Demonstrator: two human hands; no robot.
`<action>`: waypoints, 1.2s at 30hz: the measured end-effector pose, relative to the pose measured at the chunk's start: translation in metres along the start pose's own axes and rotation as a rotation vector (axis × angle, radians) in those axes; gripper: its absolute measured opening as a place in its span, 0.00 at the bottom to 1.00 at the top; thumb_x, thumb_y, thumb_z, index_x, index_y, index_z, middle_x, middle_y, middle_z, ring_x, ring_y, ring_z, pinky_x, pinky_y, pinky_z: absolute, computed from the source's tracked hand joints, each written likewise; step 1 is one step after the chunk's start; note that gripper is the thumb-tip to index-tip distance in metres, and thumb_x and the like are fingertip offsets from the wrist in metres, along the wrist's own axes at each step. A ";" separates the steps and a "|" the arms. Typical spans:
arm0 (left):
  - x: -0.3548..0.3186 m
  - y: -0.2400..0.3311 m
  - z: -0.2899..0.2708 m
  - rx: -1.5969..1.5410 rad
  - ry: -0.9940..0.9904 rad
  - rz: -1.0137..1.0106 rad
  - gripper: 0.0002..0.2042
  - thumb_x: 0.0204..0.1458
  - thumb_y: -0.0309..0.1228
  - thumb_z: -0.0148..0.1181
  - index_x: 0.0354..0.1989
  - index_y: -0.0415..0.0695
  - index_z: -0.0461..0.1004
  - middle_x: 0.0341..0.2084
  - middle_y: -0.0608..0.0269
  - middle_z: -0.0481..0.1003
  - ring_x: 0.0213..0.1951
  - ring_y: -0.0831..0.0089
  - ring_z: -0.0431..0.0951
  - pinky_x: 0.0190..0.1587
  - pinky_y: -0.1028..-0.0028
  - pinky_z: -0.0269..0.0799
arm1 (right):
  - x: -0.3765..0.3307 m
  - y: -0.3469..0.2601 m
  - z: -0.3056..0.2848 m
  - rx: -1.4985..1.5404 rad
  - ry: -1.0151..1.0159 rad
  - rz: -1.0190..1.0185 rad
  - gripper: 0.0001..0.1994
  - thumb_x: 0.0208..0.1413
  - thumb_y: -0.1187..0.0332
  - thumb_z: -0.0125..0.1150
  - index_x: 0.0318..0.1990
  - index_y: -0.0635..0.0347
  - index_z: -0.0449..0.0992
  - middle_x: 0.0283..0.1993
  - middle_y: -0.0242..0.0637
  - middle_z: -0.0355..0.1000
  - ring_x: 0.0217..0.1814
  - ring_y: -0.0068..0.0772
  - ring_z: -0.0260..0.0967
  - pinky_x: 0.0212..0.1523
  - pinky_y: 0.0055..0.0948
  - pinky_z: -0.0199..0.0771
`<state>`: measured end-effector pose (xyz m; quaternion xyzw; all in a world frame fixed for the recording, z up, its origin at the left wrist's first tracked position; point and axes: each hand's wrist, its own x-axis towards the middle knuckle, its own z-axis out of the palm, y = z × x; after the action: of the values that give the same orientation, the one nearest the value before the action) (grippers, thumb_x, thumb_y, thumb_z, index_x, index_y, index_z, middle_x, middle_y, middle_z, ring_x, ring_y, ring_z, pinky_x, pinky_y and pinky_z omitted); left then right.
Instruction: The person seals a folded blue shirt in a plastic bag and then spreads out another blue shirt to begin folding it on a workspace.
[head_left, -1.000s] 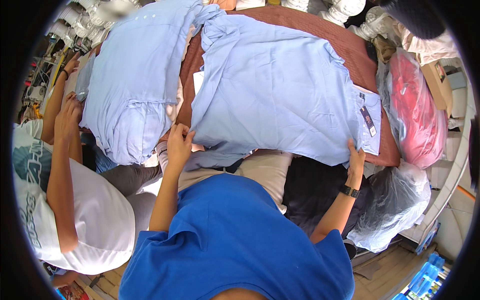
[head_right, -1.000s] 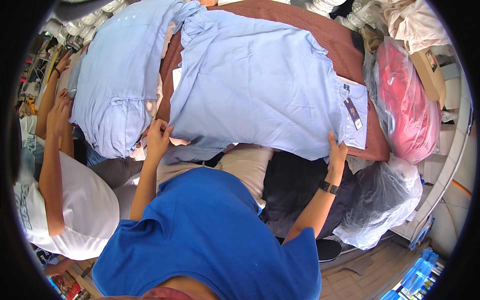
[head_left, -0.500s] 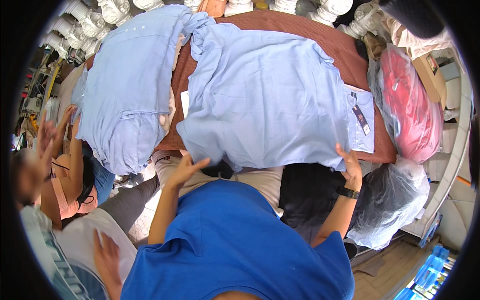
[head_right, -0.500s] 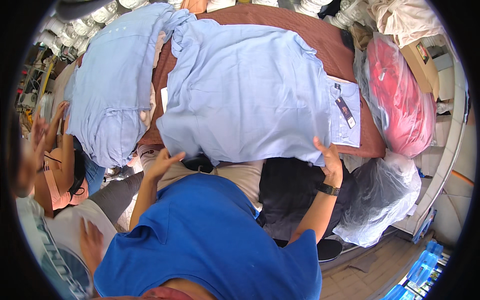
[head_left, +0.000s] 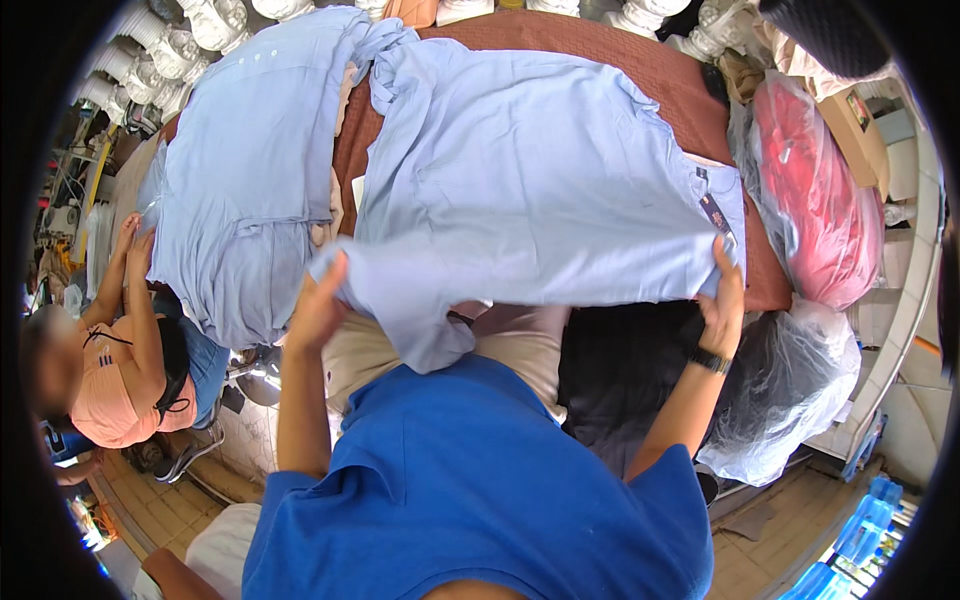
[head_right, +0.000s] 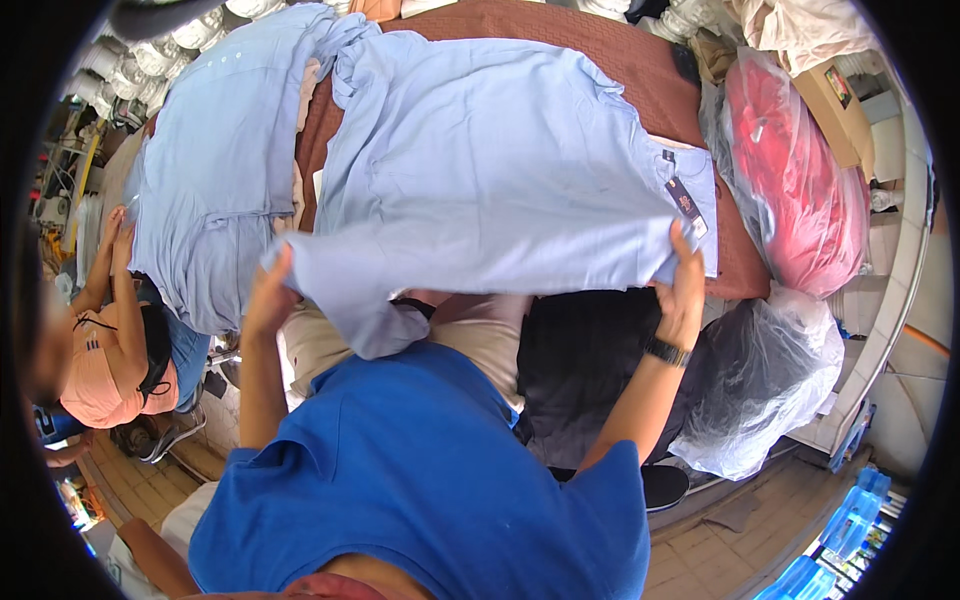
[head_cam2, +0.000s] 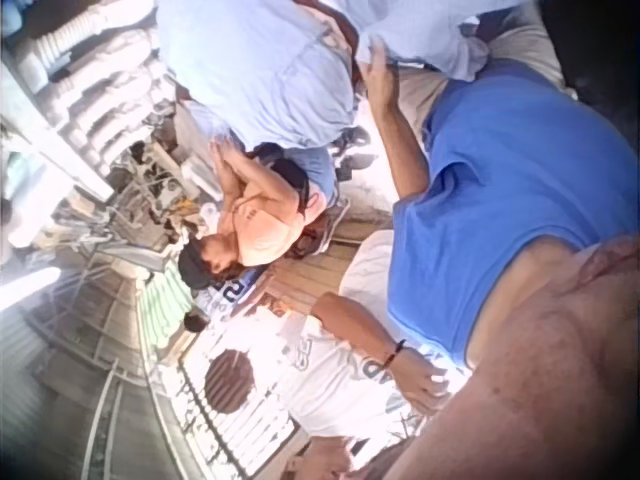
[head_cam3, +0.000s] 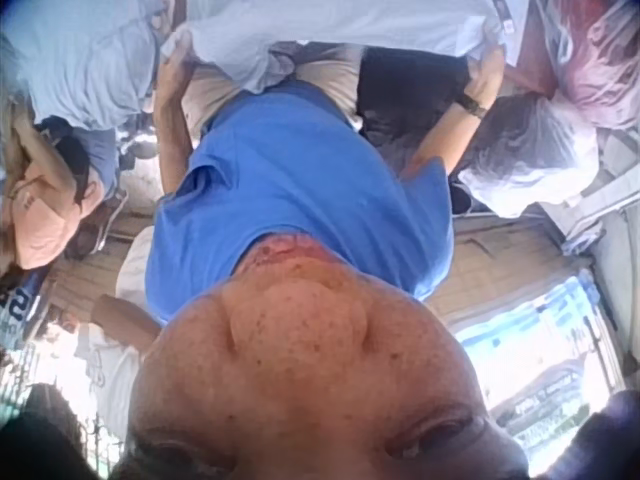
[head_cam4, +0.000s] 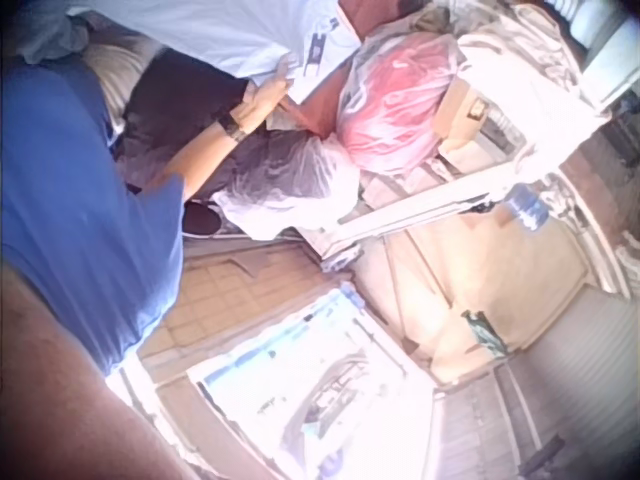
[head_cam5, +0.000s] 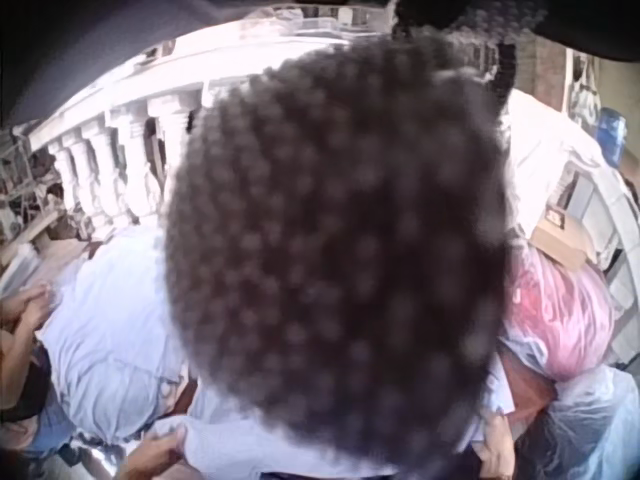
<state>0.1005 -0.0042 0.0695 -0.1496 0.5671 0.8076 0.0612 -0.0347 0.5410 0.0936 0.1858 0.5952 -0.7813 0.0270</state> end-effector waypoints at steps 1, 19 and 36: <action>0.008 0.024 0.007 -0.068 0.010 0.071 0.19 0.63 0.38 0.55 0.57 0.40 0.70 0.49 0.62 0.76 0.51 0.72 0.77 0.54 0.69 0.73 | 0.014 -0.007 0.010 0.125 -0.010 -0.075 0.17 0.63 0.64 0.60 0.53 0.66 0.71 0.47 0.38 0.76 0.45 0.33 0.77 0.46 0.38 0.78; 0.026 0.144 -0.026 1.716 0.778 0.295 0.31 0.47 0.39 0.71 0.57 0.37 0.67 0.48 0.41 0.71 0.49 0.49 0.73 0.50 0.56 0.70 | -0.040 -0.076 0.117 -0.449 -0.215 -0.273 0.14 0.61 0.61 0.60 0.41 0.67 0.76 0.34 0.37 0.76 0.37 0.27 0.72 0.38 0.29 0.72; 0.131 -0.036 0.193 0.376 -0.049 0.625 0.05 0.55 0.18 0.54 0.39 0.38 0.70 0.34 0.57 0.73 0.32 0.67 0.70 0.37 0.72 0.66 | 0.184 0.007 0.085 -1.191 0.114 -0.688 0.21 0.56 0.51 0.63 0.38 0.64 0.82 0.31 0.43 0.80 0.33 0.43 0.79 0.41 0.39 0.79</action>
<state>-0.0470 0.1794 0.0565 0.0643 0.7225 0.6721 -0.1484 -0.2260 0.4916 0.0466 -0.0195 0.9486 -0.2745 -0.1561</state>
